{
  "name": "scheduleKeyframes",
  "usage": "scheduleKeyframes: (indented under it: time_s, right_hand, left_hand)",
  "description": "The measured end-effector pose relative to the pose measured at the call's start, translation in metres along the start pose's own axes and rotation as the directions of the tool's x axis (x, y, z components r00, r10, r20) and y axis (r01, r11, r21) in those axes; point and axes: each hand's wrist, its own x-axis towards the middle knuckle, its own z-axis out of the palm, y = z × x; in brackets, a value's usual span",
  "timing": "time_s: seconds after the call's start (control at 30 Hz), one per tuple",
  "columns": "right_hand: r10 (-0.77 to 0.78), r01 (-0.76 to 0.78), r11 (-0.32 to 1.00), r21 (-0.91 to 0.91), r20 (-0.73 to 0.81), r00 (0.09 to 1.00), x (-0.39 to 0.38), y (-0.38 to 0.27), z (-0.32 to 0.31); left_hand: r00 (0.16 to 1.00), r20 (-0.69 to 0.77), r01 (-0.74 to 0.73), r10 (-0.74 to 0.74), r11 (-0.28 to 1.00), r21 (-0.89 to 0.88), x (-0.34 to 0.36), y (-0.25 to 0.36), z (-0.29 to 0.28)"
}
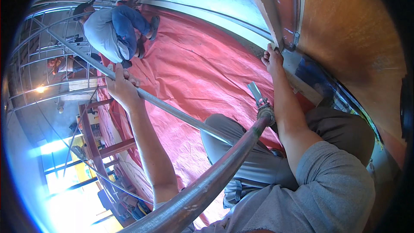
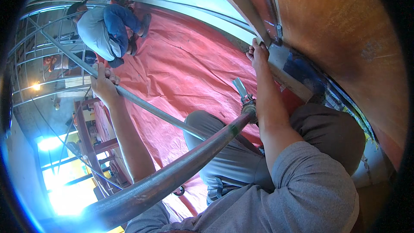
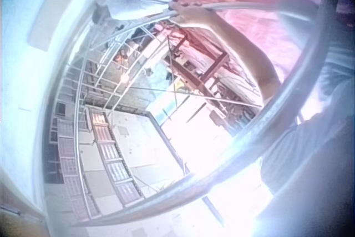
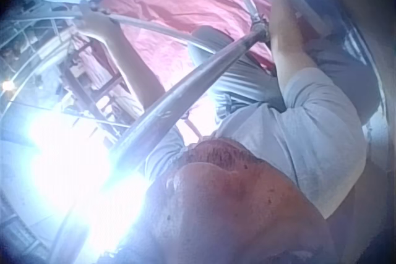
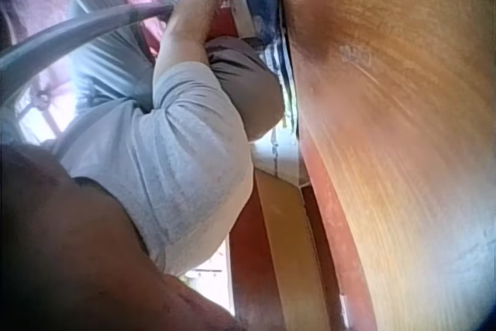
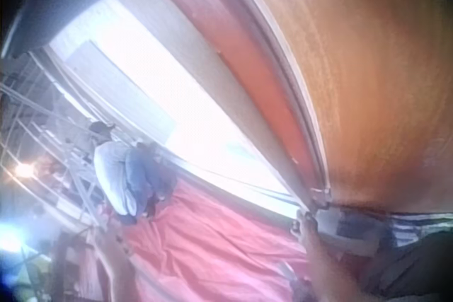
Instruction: The person holds a metal scaffold railing and touches a wall edge with their hands to assist in lining up work while another person uses a tool to smooth material along the wall corner.
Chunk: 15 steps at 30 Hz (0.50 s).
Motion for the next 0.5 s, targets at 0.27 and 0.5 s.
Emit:
scheduleKeyframes:
  time_s: [0.27, 0.5]
  right_hand:
    - [0.016, -0.016, 1.000, -0.002, -0.002, 1.000, 0.001, 0.005, 0.004]
    - [-0.045, 0.046, 0.999, -0.011, 0.051, 0.998, 0.027, -0.003, -0.023]
  left_hand:
    - [1.000, 0.000, -0.004, 0.004, 1.000, -0.011, 0.002, -0.001, -0.004]
    - [1.000, 0.011, -0.015, 0.014, 0.999, 0.029, 0.004, -0.010, 0.011]
